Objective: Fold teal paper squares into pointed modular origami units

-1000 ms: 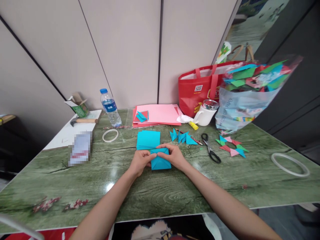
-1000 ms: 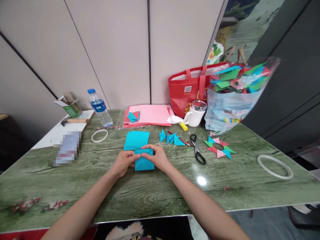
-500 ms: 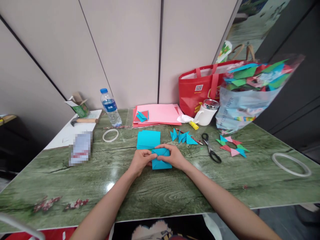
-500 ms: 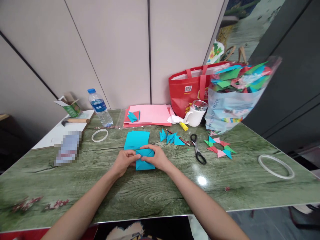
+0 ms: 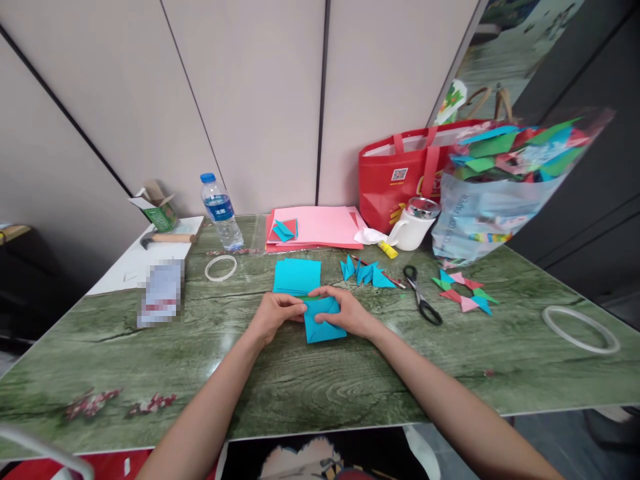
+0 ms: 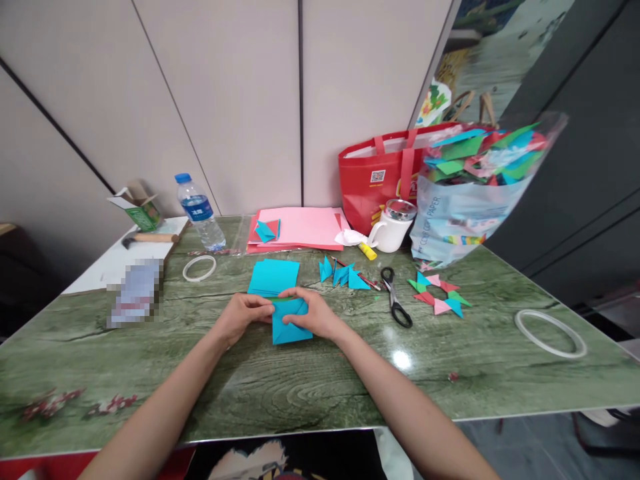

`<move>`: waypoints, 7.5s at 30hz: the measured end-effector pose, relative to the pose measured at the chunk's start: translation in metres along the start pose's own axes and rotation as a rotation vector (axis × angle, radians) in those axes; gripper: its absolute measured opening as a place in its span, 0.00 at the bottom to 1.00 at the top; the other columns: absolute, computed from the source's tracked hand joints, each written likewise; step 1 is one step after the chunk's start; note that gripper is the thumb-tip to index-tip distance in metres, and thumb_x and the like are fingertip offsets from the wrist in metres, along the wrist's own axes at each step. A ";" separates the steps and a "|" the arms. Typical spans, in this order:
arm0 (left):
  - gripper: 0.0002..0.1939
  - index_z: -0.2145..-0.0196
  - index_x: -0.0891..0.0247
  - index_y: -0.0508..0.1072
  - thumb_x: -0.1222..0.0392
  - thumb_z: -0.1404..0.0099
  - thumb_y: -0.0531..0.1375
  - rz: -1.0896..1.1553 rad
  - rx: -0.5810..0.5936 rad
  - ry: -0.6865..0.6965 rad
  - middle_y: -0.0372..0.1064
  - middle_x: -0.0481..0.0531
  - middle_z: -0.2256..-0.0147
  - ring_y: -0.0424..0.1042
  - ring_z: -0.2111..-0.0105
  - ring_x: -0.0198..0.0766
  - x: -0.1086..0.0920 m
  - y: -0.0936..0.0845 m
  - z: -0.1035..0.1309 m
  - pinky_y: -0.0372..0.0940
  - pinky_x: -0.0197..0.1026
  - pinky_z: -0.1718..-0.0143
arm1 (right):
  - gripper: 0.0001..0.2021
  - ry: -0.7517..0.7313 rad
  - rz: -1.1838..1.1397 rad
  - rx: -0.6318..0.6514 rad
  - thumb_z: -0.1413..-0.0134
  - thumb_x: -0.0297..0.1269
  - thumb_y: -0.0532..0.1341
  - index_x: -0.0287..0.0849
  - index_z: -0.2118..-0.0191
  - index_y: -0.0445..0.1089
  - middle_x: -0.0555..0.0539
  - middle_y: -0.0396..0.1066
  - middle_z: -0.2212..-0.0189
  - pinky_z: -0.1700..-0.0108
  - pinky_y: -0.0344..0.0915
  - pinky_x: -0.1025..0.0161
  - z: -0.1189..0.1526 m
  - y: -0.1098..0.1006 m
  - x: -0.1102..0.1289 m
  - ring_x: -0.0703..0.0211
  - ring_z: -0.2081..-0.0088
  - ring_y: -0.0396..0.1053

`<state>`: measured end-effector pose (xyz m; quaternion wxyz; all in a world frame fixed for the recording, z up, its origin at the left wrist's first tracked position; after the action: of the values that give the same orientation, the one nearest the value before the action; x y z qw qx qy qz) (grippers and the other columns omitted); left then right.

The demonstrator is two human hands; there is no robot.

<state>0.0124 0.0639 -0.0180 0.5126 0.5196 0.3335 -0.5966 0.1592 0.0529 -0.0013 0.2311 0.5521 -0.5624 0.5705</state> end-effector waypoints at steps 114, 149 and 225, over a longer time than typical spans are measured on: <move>0.19 0.80 0.68 0.67 0.46 0.51 0.60 -0.108 -0.145 0.151 0.62 0.45 0.85 0.62 0.85 0.32 -0.002 0.002 0.001 0.61 0.36 0.87 | 0.19 0.156 -0.467 -0.195 0.62 0.39 0.65 0.43 0.61 0.63 0.55 0.66 0.77 0.76 0.67 0.67 0.000 0.006 -0.018 0.66 0.78 0.67; 0.16 0.78 0.68 0.68 0.50 0.53 0.63 -0.029 0.016 0.092 0.65 0.46 0.82 0.64 0.83 0.31 -0.001 0.009 -0.001 0.64 0.35 0.83 | 0.12 0.136 -0.383 -0.259 0.60 0.41 0.64 0.43 0.67 0.69 0.49 0.67 0.71 0.77 0.66 0.67 0.002 0.000 -0.020 0.62 0.72 0.65; 0.13 0.67 0.65 0.75 0.54 0.45 0.57 -0.436 -0.209 0.408 0.66 0.47 0.84 0.65 0.82 0.34 -0.018 0.002 0.007 0.62 0.35 0.79 | 0.09 0.042 -0.351 -0.375 0.56 0.41 0.61 0.44 0.67 0.70 0.49 0.69 0.71 0.75 0.67 0.63 0.003 -0.008 -0.011 0.61 0.76 0.69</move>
<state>0.0116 0.0615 0.0013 0.3458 0.4894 0.5926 -0.5383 0.1706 0.0559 -0.0090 0.4364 0.5767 -0.5490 0.4190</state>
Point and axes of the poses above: each hand's wrist, its own z-axis away from the middle knuckle, its own y-axis out of the palm, x = y × z, the point moved 6 cm from there along -z, towards the middle knuckle
